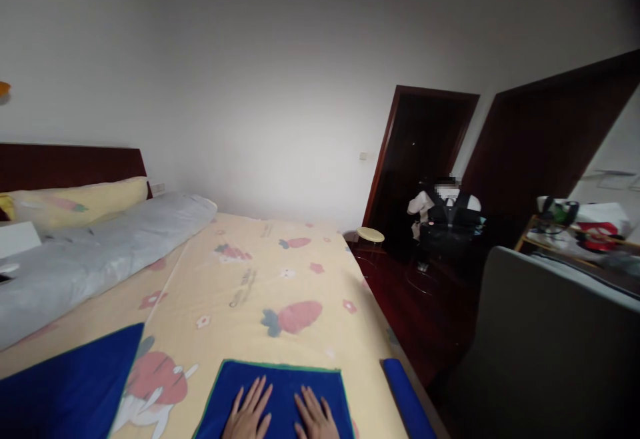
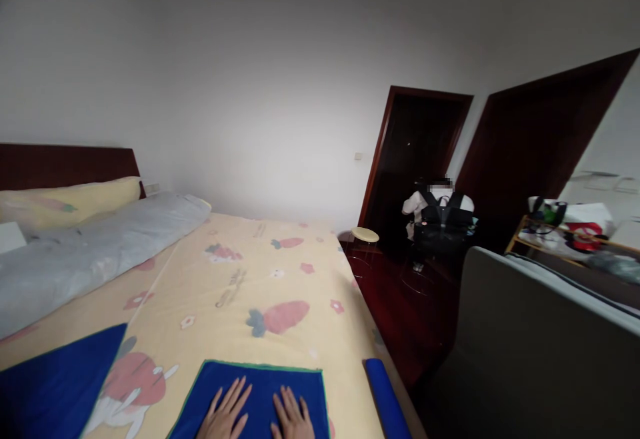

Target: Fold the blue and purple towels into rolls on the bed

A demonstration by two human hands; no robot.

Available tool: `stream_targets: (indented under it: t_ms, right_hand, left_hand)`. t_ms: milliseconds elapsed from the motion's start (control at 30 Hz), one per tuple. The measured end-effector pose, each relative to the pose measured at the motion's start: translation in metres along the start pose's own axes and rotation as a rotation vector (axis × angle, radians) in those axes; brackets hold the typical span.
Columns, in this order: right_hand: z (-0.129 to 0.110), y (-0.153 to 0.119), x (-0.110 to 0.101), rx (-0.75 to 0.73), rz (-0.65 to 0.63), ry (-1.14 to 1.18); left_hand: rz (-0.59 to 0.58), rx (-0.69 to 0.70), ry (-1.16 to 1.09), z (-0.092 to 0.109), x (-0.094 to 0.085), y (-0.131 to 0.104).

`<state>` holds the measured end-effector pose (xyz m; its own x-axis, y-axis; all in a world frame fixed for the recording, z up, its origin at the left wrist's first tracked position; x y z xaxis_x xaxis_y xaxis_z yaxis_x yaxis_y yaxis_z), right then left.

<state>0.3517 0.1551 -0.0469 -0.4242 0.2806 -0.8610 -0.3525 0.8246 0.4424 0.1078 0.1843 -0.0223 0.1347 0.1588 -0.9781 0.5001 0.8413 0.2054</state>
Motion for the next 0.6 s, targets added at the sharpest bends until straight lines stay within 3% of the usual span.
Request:
stream_targets:
  t_ms: [67,167,233,367,467,533,600]
  right_hand:
    - [0.028,0.000,-0.016,0.238,-0.035,-0.021]
    - [0.056,-0.005,-0.030,0.510,-0.070,-0.044]
    - [0.061,-0.007,-0.035,0.583,-0.090,-0.056]
    - [0.054,0.002,-0.049,0.600,-0.140,-0.090]
    - [0.033,0.011,-0.054,0.592,-0.101,-0.134]
    - [0.007,0.011,-0.043,0.526,-0.031,-0.130]
    - [-0.029,0.000,-0.018,0.412,0.002,-0.079]
  left_hand:
    - [-0.085,-0.185,0.022,-0.025,-0.015,0.004]
    - [-0.153,-0.408,0.127,-0.051,-0.025,0.004]
    - [-0.169,-0.484,0.186,-0.061,-0.028,0.003]
    - [-0.258,-0.497,0.143,-0.067,-0.040,0.008]
    - [-0.242,-0.488,0.150,-0.057,-0.054,0.013]
    - [-0.107,-0.410,0.168,-0.034,-0.055,0.009]
    - [0.035,-0.243,0.135,0.000,-0.040,-0.006]
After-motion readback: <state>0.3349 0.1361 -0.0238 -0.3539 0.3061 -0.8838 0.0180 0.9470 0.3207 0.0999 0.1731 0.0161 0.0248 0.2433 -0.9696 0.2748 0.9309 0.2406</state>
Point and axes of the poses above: each hand's wrist, its own y-axis towards the middle knuckle, its own x-axis out of the palm, z = x × y, the point moved 3 cm from there along y, towards the middle knuckle, and after that the axes turned 9 degrees about y, right-handed, at the moved point
